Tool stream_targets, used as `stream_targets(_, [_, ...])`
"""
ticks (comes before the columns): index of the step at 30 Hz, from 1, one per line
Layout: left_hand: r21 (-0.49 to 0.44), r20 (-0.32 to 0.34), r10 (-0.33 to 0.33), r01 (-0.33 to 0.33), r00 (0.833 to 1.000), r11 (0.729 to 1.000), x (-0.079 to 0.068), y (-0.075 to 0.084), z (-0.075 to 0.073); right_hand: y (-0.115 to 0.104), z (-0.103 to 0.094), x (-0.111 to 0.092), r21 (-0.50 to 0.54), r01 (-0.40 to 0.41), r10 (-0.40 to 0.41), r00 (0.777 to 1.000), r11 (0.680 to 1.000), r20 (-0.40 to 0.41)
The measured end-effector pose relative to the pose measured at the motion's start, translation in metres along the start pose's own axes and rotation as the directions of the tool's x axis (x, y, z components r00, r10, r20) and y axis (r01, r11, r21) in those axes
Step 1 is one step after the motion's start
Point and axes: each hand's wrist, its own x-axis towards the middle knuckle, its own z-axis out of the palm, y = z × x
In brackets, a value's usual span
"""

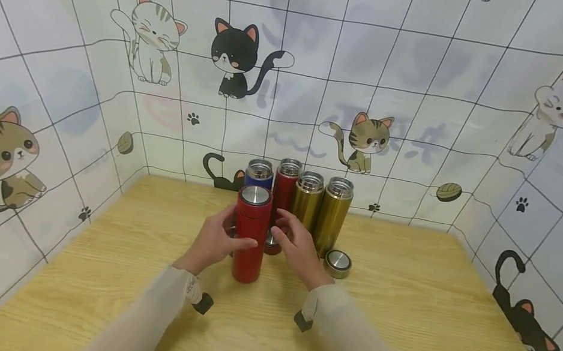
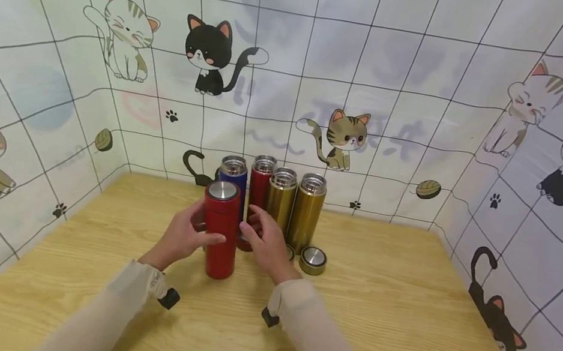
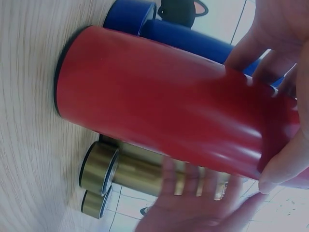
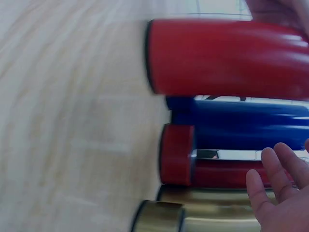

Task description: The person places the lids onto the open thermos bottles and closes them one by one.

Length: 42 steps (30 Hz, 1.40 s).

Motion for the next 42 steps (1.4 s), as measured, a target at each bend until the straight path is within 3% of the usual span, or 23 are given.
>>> stream_targets(4, [0.003,-0.020,0.010,-0.010,1.000,1.000,-0.002,-0.008,-0.008,0.008,0.005,-0.004,-0.059,-0.050,0.051,0.999,0.997,0.016])
stream_targets(15, [0.025,-0.040,0.006,-0.005,0.999,1.000,-0.012,-0.011,-0.031,0.018,0.022,-0.006,-0.105,-0.089,0.098,0.992,0.990,0.080])
stream_targets(21, [0.022,-0.042,0.009,-0.008,0.999,1.000,-0.014,-0.015,-0.039,0.018,0.030,-0.010,-0.199,-0.104,0.138,0.977,0.974,0.165])
stream_targets(28, [0.022,-0.039,0.028,-0.027,0.999,0.999,-0.015,-0.018,-0.043,0.019,0.041,-0.011,-0.181,-0.124,0.167,0.955,0.976,0.246])
stream_targets(37, [0.039,-0.042,0.000,0.001,0.999,0.999,-0.016,-0.020,-0.051,0.020,0.054,-0.008,-0.238,-0.096,0.169,0.936,0.967,0.310])
stream_targets(42, [0.048,-0.053,-0.005,0.008,0.999,0.999,-0.017,-0.020,-0.055,0.019,0.058,-0.004,-0.350,-0.047,0.170,0.929,0.936,0.330])
